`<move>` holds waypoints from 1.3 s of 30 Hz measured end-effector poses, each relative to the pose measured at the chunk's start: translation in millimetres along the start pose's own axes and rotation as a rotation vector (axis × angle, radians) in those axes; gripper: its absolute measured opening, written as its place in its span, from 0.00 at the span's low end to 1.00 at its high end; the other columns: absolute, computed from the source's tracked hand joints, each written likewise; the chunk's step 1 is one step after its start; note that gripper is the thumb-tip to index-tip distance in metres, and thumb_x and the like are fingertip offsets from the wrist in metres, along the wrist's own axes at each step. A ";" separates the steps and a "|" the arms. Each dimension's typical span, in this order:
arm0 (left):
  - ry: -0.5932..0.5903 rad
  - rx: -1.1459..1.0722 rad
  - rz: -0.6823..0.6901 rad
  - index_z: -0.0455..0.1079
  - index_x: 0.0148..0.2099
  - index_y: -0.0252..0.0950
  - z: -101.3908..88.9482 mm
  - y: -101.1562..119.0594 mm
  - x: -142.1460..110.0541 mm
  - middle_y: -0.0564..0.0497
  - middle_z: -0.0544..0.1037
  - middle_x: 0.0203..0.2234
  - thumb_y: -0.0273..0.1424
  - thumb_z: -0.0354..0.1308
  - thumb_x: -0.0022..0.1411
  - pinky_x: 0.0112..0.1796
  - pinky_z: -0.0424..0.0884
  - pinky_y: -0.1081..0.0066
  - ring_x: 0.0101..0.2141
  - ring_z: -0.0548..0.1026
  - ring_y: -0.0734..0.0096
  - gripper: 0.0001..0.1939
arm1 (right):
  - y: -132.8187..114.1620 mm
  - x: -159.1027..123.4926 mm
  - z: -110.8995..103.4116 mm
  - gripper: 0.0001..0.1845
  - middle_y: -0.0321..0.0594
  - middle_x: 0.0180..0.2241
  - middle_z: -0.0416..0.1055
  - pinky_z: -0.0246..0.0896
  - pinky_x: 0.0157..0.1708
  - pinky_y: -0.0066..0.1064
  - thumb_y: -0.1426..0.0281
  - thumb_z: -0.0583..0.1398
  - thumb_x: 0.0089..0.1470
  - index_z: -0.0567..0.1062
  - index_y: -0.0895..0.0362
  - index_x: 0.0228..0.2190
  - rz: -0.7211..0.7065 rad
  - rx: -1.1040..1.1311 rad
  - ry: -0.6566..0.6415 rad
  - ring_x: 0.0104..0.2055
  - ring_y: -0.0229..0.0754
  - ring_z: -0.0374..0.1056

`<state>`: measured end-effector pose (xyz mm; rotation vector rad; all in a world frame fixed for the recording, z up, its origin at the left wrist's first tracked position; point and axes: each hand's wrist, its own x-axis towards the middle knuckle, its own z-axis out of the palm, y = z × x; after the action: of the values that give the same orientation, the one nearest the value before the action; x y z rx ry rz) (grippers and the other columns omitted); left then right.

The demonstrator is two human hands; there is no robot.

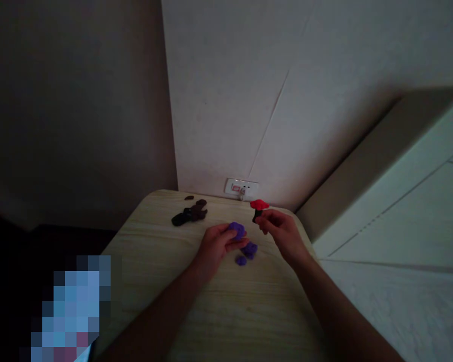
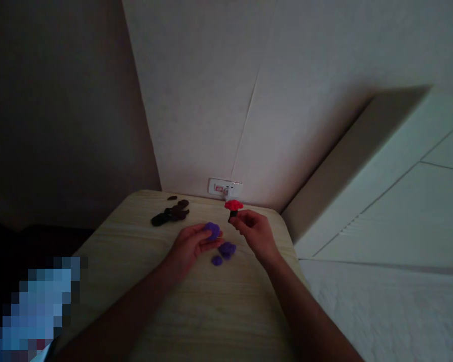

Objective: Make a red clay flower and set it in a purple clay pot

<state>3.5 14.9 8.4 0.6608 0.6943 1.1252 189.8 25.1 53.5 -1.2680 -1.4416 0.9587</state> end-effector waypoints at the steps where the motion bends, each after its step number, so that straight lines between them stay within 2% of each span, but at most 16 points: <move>1: 0.006 -0.017 0.002 0.80 0.34 0.29 0.5 -0.1 -0.2 0.41 0.85 0.33 0.26 0.67 0.54 0.44 0.81 0.64 0.34 0.85 0.60 0.05 | 0.5 -7.1 1.2 0.13 0.34 0.22 0.70 0.57 0.26 0.30 0.59 0.70 0.48 0.78 0.54 0.27 0.002 0.047 -0.004 0.25 0.38 0.63; 4: 0.018 -0.073 -0.029 0.80 0.34 0.28 2.1 -1.1 -0.3 0.41 0.86 0.34 0.22 0.64 0.54 0.46 0.81 0.61 0.34 0.85 0.60 0.04 | 7.3 -19.7 10.7 0.14 0.35 0.24 0.73 0.60 0.28 0.30 0.59 0.72 0.47 0.78 0.55 0.27 0.018 0.143 -0.045 0.26 0.38 0.65; 8: 0.017 -0.116 -0.100 0.80 0.35 0.27 4.1 -1.2 -2.2 0.38 0.86 0.34 0.20 0.61 0.55 0.46 0.81 0.59 0.36 0.85 0.57 0.07 | 21.6 -23.2 21.1 0.15 0.37 0.27 0.76 0.63 0.30 0.31 0.59 0.73 0.47 0.79 0.56 0.30 0.006 0.202 -0.051 0.28 0.39 0.68; 13: -0.017 -0.110 -0.153 0.80 0.39 0.24 8.0 2.2 -6.2 0.35 0.86 0.37 0.20 0.58 0.58 0.49 0.80 0.56 0.39 0.85 0.53 0.10 | 30.0 -24.2 22.0 0.11 0.38 0.31 0.72 0.57 0.26 0.31 0.62 0.70 0.52 0.80 0.55 0.34 -0.141 0.042 0.010 0.27 0.38 0.62; 17: -0.006 -0.121 -0.174 0.80 0.40 0.23 9.2 2.2 -6.3 0.33 0.86 0.37 0.19 0.57 0.59 0.50 0.79 0.53 0.39 0.85 0.53 0.10 | 33.8 -24.2 20.2 0.09 0.37 0.29 0.66 0.55 0.26 0.31 0.63 0.67 0.56 0.78 0.55 0.29 -0.210 -0.103 0.028 0.27 0.38 0.59; 19: 0.002 -0.127 -0.182 0.79 0.40 0.23 8.9 1.1 -5.9 0.34 0.86 0.37 0.18 0.57 0.59 0.51 0.79 0.52 0.39 0.86 0.53 0.10 | 36.4 -23.9 19.3 0.09 0.35 0.26 0.64 0.54 0.26 0.31 0.64 0.66 0.56 0.76 0.55 0.28 -0.212 -0.147 0.024 0.27 0.38 0.58; 24: -0.014 -0.141 -0.212 0.79 0.40 0.24 8.3 -0.3 -6.5 0.34 0.86 0.37 0.16 0.57 0.59 0.54 0.77 0.52 0.41 0.85 0.53 0.10 | 39.6 -23.3 17.9 0.06 0.33 0.24 0.62 0.52 0.25 0.30 0.66 0.65 0.52 0.76 0.56 0.32 -0.180 -0.177 0.031 0.25 0.37 0.56; 34: -0.071 -0.130 -0.174 0.79 0.41 0.26 8.9 -4.9 -9.5 0.35 0.86 0.39 0.18 0.56 0.63 0.55 0.75 0.48 0.42 0.85 0.52 0.10 | 34.0 -24.2 16.3 0.07 0.33 0.23 0.62 0.53 0.25 0.30 0.66 0.65 0.53 0.74 0.56 0.28 -0.210 -0.248 0.005 0.25 0.37 0.57; 39: -0.090 -0.113 -0.154 0.79 0.41 0.27 8.4 -6.4 -8.7 0.35 0.86 0.41 0.20 0.59 0.62 0.56 0.74 0.48 0.45 0.85 0.51 0.08 | 36.1 -24.1 15.8 0.07 0.36 0.25 0.66 0.57 0.26 0.31 0.65 0.65 0.54 0.75 0.56 0.31 -0.192 -0.223 -0.027 0.26 0.39 0.60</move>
<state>11.2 3.7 10.1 0.5483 0.5902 0.9794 183.2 7.3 11.4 -1.2518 -1.6946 0.7039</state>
